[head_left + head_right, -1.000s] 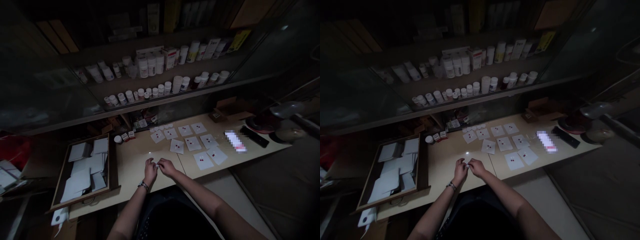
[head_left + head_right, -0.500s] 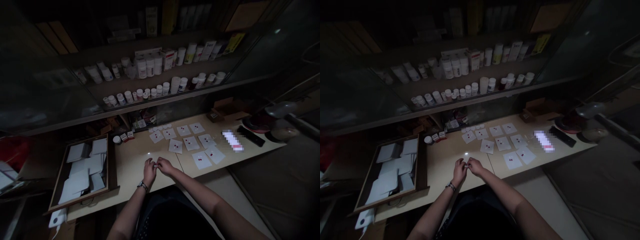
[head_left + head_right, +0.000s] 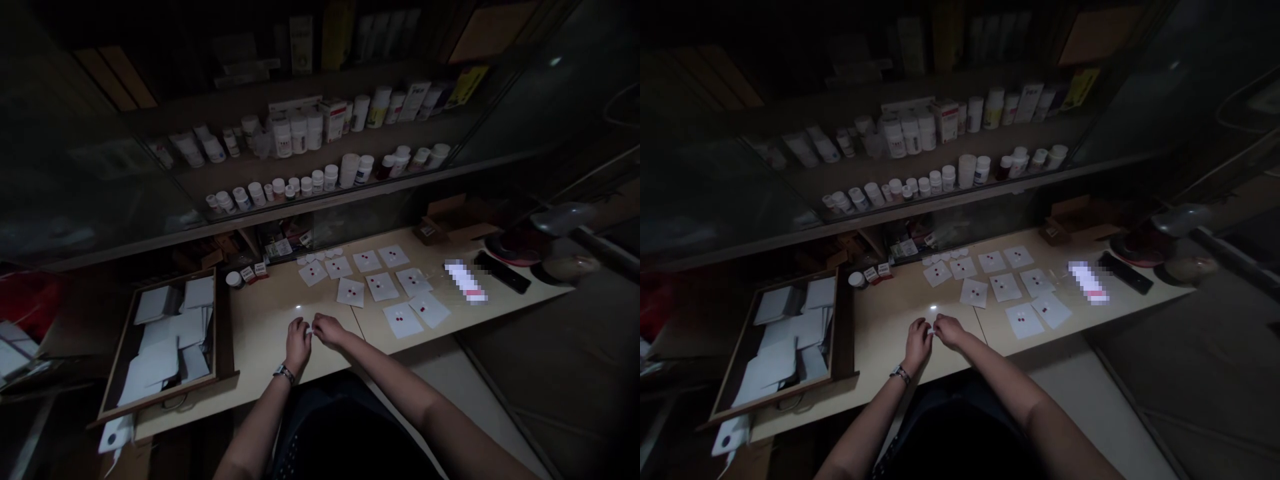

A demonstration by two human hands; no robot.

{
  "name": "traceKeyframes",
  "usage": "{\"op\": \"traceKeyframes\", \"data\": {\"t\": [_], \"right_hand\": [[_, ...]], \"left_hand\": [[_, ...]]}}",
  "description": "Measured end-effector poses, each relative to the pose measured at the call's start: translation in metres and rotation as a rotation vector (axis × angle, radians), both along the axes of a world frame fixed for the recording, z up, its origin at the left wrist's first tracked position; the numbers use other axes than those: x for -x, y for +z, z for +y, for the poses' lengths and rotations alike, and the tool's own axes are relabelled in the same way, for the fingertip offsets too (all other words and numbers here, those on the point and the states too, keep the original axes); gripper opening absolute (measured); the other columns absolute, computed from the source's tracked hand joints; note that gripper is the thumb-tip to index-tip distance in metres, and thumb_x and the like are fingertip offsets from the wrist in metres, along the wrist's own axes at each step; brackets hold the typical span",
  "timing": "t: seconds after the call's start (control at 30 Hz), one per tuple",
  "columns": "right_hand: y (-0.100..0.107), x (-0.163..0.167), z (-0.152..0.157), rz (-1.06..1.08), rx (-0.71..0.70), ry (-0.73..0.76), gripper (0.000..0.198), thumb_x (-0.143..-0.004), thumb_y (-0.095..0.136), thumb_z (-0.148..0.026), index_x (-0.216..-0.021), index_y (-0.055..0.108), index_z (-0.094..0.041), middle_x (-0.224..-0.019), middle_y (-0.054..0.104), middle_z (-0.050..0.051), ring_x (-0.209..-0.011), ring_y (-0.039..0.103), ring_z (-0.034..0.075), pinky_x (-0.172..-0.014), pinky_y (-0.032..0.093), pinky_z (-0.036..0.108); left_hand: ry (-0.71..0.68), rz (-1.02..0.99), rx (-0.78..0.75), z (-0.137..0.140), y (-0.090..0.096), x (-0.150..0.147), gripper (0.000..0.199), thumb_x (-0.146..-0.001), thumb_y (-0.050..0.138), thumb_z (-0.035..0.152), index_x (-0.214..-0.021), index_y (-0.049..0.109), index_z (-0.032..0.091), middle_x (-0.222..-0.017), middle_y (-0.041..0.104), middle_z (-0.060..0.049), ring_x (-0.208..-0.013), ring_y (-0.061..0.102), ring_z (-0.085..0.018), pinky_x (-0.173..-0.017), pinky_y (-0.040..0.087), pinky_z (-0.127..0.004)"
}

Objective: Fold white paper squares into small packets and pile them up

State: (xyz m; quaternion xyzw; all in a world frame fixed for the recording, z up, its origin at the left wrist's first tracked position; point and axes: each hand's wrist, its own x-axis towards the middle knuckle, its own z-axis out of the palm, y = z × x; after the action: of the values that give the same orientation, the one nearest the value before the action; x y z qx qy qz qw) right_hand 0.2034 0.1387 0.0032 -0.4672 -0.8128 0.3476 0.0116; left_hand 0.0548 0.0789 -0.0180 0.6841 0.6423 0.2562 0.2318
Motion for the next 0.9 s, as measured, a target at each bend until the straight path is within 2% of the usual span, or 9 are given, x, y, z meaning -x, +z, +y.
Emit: {"op": "traceKeyframes", "data": {"t": [0.27,0.4,0.5,0.6,0.7,0.8,0.9], "right_hand": [[-0.005,-0.001,0.003,0.045,-0.012,0.023,0.011,-0.083,0.057,-0.022,-0.088,0.067,-0.018,-0.095,0.061,0.005,-0.079,0.055,0.015,-0.068,0.035,0.023],[-0.006,0.000,0.001,0.015,-0.007,0.022,0.014,-0.086,0.053,-0.023,-0.085,0.066,-0.017,-0.095,0.061,0.005,-0.078,0.055,0.014,-0.067,0.034,0.024],[-0.010,0.003,-0.003,0.025,-0.010,-0.064,0.010,-0.085,0.055,-0.022,-0.087,0.063,-0.017,-0.096,0.061,0.005,-0.078,0.055,0.014,-0.067,0.033,0.024],[-0.016,0.007,-0.002,0.055,0.005,-0.217,0.017,-0.080,0.062,-0.022,-0.096,0.060,-0.017,-0.090,0.062,0.003,-0.077,0.055,0.014,-0.065,0.032,0.023],[-0.017,0.012,0.004,0.022,0.076,-0.303,0.024,-0.078,0.065,-0.024,-0.100,0.058,-0.019,-0.081,0.062,0.001,-0.073,0.054,0.015,-0.062,0.030,0.023],[-0.015,0.015,0.014,-0.004,0.108,-0.318,0.031,-0.076,0.066,-0.024,-0.106,0.058,-0.020,-0.079,0.063,0.000,-0.072,0.055,0.015,-0.060,0.029,0.022],[-0.013,0.015,0.020,0.003,0.113,-0.289,0.025,-0.075,0.068,-0.023,-0.099,0.062,-0.020,-0.081,0.065,0.001,-0.074,0.056,0.015,-0.061,0.029,0.022]], "left_hand": [[-0.036,0.003,-0.004,-0.001,-0.003,0.003,0.016,-0.086,0.048,0.014,-0.081,0.063,0.017,-0.115,0.056,-0.011,-0.113,0.048,-0.024,-0.096,0.044,-0.041],[0.004,0.016,0.007,-0.002,-0.001,-0.001,0.018,-0.085,0.047,0.013,-0.079,0.064,0.015,-0.115,0.056,-0.012,-0.113,0.047,-0.024,-0.097,0.042,-0.040],[0.064,0.044,0.022,-0.002,0.001,-0.005,0.017,-0.085,0.048,0.013,-0.079,0.064,0.015,-0.113,0.056,-0.012,-0.109,0.048,-0.024,-0.094,0.043,-0.038],[0.158,0.060,0.052,0.001,0.003,-0.007,0.018,-0.084,0.047,0.014,-0.079,0.063,0.017,-0.097,0.060,-0.009,-0.098,0.052,-0.022,-0.087,0.044,-0.034],[0.258,0.074,0.108,0.008,0.003,-0.009,0.018,-0.084,0.048,0.016,-0.075,0.063,0.018,-0.082,0.061,-0.006,-0.088,0.054,-0.021,-0.080,0.042,-0.031],[0.298,0.098,0.165,0.016,0.002,-0.010,0.019,-0.083,0.049,0.018,-0.072,0.064,0.018,-0.079,0.062,-0.006,-0.085,0.056,-0.020,-0.076,0.040,-0.029],[0.297,0.120,0.203,0.021,0.001,-0.009,0.019,-0.084,0.049,0.019,-0.071,0.064,0.018,-0.080,0.063,-0.007,-0.084,0.057,-0.020,-0.073,0.039,-0.028]]}}
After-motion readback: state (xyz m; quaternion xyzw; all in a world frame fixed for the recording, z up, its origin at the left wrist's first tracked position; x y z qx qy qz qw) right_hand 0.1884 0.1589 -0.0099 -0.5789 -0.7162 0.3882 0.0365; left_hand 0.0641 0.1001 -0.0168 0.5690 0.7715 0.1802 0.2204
